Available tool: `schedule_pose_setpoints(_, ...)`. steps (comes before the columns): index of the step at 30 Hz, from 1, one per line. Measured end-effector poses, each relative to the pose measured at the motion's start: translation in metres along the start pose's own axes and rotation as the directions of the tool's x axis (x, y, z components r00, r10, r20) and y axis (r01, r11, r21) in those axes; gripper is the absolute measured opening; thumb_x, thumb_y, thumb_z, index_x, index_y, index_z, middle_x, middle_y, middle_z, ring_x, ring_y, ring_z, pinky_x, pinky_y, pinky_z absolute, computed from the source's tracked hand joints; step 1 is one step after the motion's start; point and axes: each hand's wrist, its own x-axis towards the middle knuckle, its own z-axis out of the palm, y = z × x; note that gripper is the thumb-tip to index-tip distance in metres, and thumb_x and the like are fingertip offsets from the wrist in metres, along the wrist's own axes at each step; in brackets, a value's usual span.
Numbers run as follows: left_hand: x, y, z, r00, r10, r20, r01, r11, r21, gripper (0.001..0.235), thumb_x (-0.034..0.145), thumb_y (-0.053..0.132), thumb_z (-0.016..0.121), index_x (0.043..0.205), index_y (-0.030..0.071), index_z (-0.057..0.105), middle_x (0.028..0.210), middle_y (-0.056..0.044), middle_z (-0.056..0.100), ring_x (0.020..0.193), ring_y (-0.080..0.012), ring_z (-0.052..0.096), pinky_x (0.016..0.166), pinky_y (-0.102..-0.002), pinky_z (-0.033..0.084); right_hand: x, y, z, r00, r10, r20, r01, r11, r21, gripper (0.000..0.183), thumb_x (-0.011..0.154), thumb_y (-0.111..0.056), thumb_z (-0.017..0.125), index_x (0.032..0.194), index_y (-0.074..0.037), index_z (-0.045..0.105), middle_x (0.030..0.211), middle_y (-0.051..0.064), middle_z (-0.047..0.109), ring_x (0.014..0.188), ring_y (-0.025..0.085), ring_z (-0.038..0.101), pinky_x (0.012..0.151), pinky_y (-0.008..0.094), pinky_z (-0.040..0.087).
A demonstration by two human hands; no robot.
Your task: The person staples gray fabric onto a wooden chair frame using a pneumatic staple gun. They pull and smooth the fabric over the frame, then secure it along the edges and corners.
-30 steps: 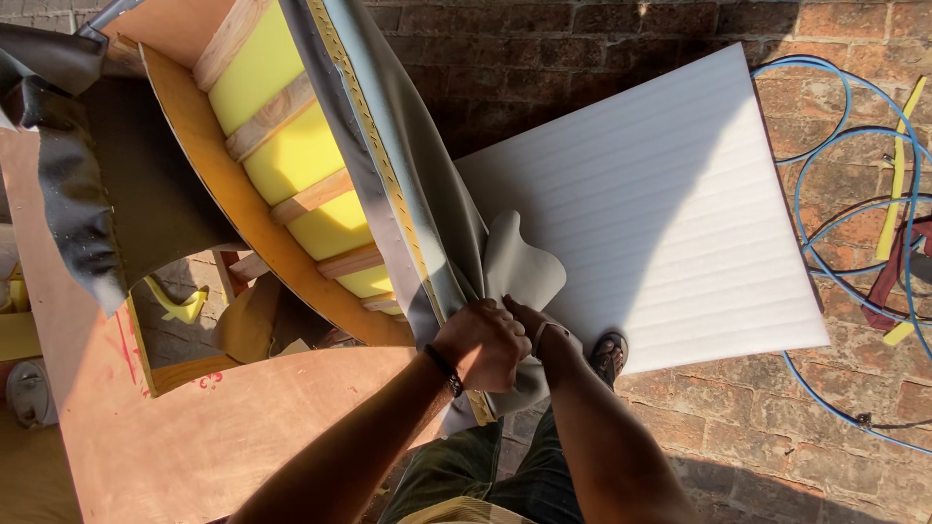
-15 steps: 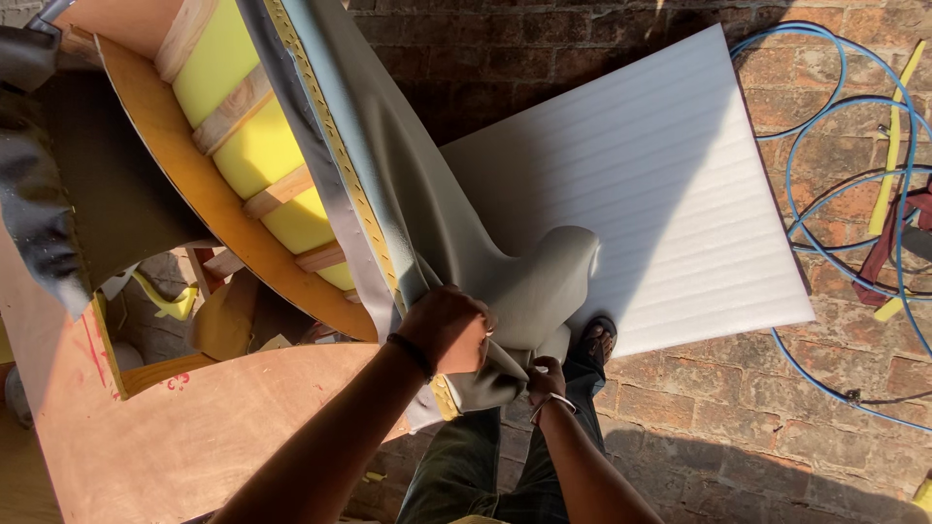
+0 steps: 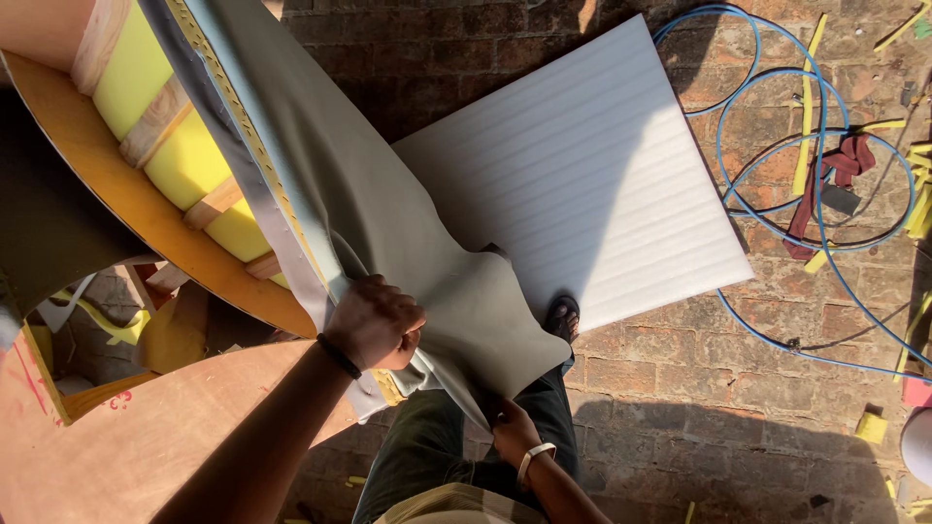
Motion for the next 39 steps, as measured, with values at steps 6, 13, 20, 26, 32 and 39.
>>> schedule_pose_setpoints(6,-0.037,0.006,-0.015,0.969,0.134,-0.207,-0.145,0.989,-0.035,0.013,0.068,0.018,0.074,0.068,0.019,0.060,0.062,0.004,0.058,0.058,-0.0140,0.057,0.059,-0.034,0.044,0.035,-0.090,-0.043,0.989,0.101,0.106,-0.093,0.992,-0.083,0.026,0.087,-0.002,0.068,0.112,-0.011,0.066,0.082,0.021,0.074,0.068,0.027,0.076,0.054,0.043,0.055)
schedule_pose_setpoints(13,-0.059,0.003,0.005,0.943,0.051,-0.329,-0.073,0.996,-0.053,0.027,0.073,0.021,0.075,0.065,0.019,0.049,0.063,0.003,0.054,0.059,-0.0121,0.057,0.058,-0.031,0.044,0.102,-0.216,-0.080,0.664,-0.528,-0.529,0.465,0.846,-0.261,0.035,0.081,-0.019,0.070,0.115,-0.010,0.068,0.123,0.009,0.067,0.112,0.027,0.068,0.093,0.041,0.057)
schedule_pose_setpoints(20,-0.067,0.000,0.019,0.912,-0.151,-0.381,0.059,0.968,-0.243,0.015,0.056,0.007,0.060,0.056,0.015,0.048,0.053,-0.002,0.047,0.048,-0.0202,0.048,0.050,-0.035,0.039,0.167,-0.316,-0.042,0.938,-0.306,-0.164,0.285,0.948,-0.145,0.067,0.095,-0.047,0.071,0.148,-0.015,0.045,0.144,0.012,0.053,0.130,0.032,0.057,0.106,0.045,0.049)
schedule_pose_setpoints(26,-0.063,0.009,0.006,0.879,-0.199,-0.434,0.072,0.954,-0.291,0.015,0.061,0.010,0.063,0.060,0.014,0.049,0.059,-0.003,0.049,0.055,-0.0236,0.051,0.055,-0.037,0.041,0.185,-0.328,0.003,0.965,0.251,0.075,-0.250,0.968,-0.033,0.083,0.093,-0.053,0.074,0.149,-0.008,0.033,0.132,0.022,0.057,0.122,0.036,0.062,0.101,0.046,0.052)
schedule_pose_setpoints(32,-0.060,0.009,0.002,0.873,-0.246,-0.420,0.103,0.937,-0.333,0.011,0.063,0.009,0.062,0.063,0.014,0.052,0.061,-0.001,0.054,0.058,-0.0226,0.055,0.058,-0.037,0.044,0.182,-0.281,0.011,0.942,0.295,0.161,-0.271,0.950,-0.156,0.063,0.092,-0.044,0.070,0.137,-0.008,0.044,0.121,0.020,0.062,0.112,0.035,0.065,0.094,0.045,0.053)
schedule_pose_setpoints(39,-0.059,0.011,0.005,0.865,-0.281,-0.416,0.150,0.936,-0.320,0.012,0.064,0.006,0.060,0.061,0.014,0.051,0.058,-0.002,0.052,0.056,-0.0220,0.055,0.057,-0.037,0.046,0.167,-0.246,0.004,0.969,0.201,0.144,-0.172,0.966,-0.191,0.042,0.092,-0.035,0.066,0.123,-0.009,0.056,0.108,0.017,0.067,0.100,0.033,0.069,0.086,0.043,0.055)
